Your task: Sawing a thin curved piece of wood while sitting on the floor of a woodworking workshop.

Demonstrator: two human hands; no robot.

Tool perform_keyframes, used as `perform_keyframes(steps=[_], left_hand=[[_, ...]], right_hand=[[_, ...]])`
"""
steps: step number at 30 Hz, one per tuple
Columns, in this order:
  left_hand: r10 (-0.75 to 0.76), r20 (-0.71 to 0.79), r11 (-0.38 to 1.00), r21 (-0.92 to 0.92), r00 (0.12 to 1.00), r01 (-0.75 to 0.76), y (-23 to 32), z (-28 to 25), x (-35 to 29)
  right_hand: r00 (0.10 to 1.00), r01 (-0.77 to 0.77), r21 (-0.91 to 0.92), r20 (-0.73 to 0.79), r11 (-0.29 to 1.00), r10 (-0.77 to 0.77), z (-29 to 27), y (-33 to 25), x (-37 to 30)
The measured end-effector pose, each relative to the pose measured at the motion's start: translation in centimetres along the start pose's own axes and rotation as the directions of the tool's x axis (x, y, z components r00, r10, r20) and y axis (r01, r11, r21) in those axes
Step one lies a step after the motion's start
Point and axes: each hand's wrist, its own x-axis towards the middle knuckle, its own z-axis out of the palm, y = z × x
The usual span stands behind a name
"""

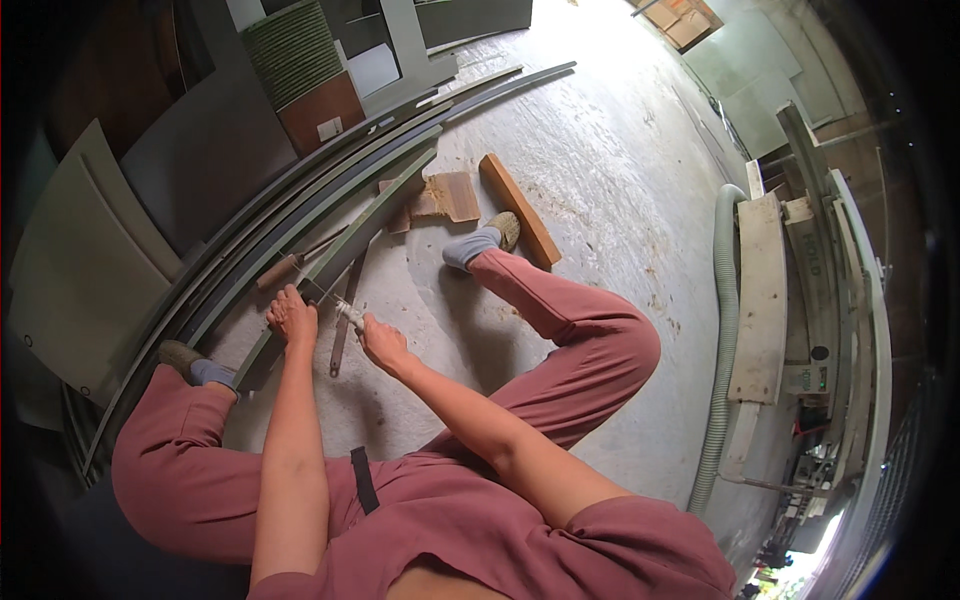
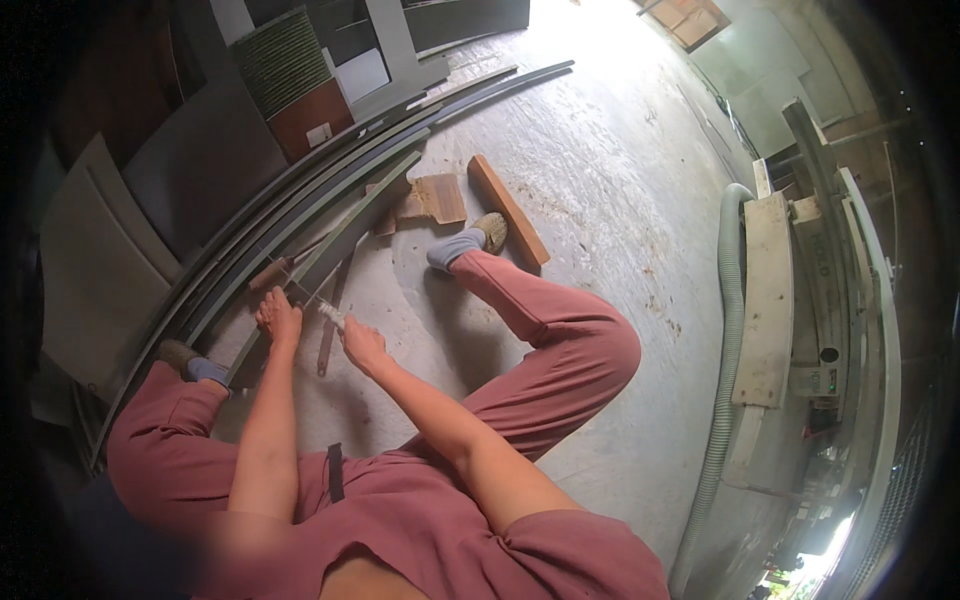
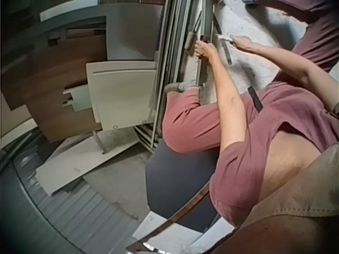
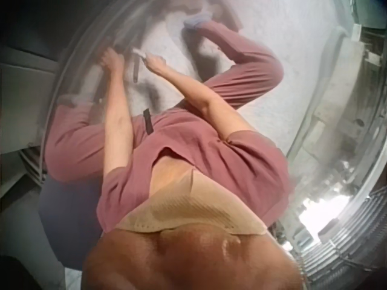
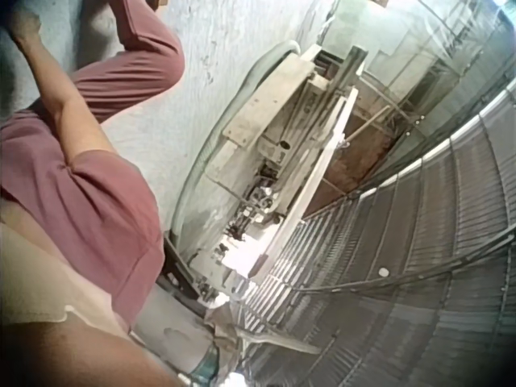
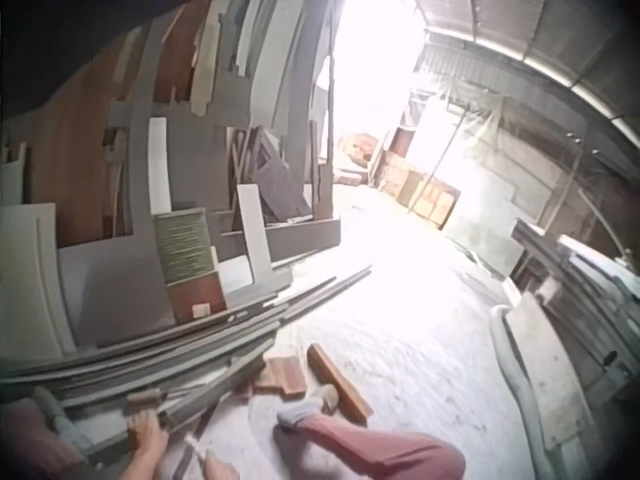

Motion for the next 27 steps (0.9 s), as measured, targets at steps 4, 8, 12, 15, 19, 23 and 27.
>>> perform_keyframes(steps=[4,8,12,15,19,23,27], left_hand=[[-0.015,-0.001,1.000,-0.025,1.000,0.015,-0.1,-0.1,-0.1],[-0.008,-0.048,0.998,-0.058,0.999,0.006,0.0,0.2,0.2],[-0.033,-0.019,0.998,-0.058,0.999,0.031,0.0,0.6,0.7],[-0.079,0.037,0.995,-0.062,0.996,0.082,-0.3,0.2,0.6],[-0.084,0.041,0.993,-0.081,0.996,0.087,-0.2,-0.2,0.3],[-0.093,0.052,0.992,-0.080,0.994,0.097,-0.3,0.1,0.3],[-0.086,0.042,0.992,-0.091,0.995,0.089,-0.2,0.0,0.5]], right_hand=[[1.000,-0.010,0.019,-0.027,1.000,0.010,1.3,2.0,-1.0],[0.997,-0.072,-0.005,0.001,0.997,0.072,1.3,3.4,-3.2],[0.999,-0.034,-0.059,-0.010,0.998,0.034,0.2,1.9,-2.2],[1.000,0.001,-0.076,0.009,0.997,-0.001,-0.3,0.1,-0.7],[0.999,0.037,-0.081,0.016,0.996,-0.036,-0.5,-0.3,0.0],[1.000,0.008,-0.077,0.024,0.997,-0.006,-0.3,0.8,-2.0],[0.999,-0.023,-0.069,0.032,0.997,0.025,0.1,2.2,-3.0]])
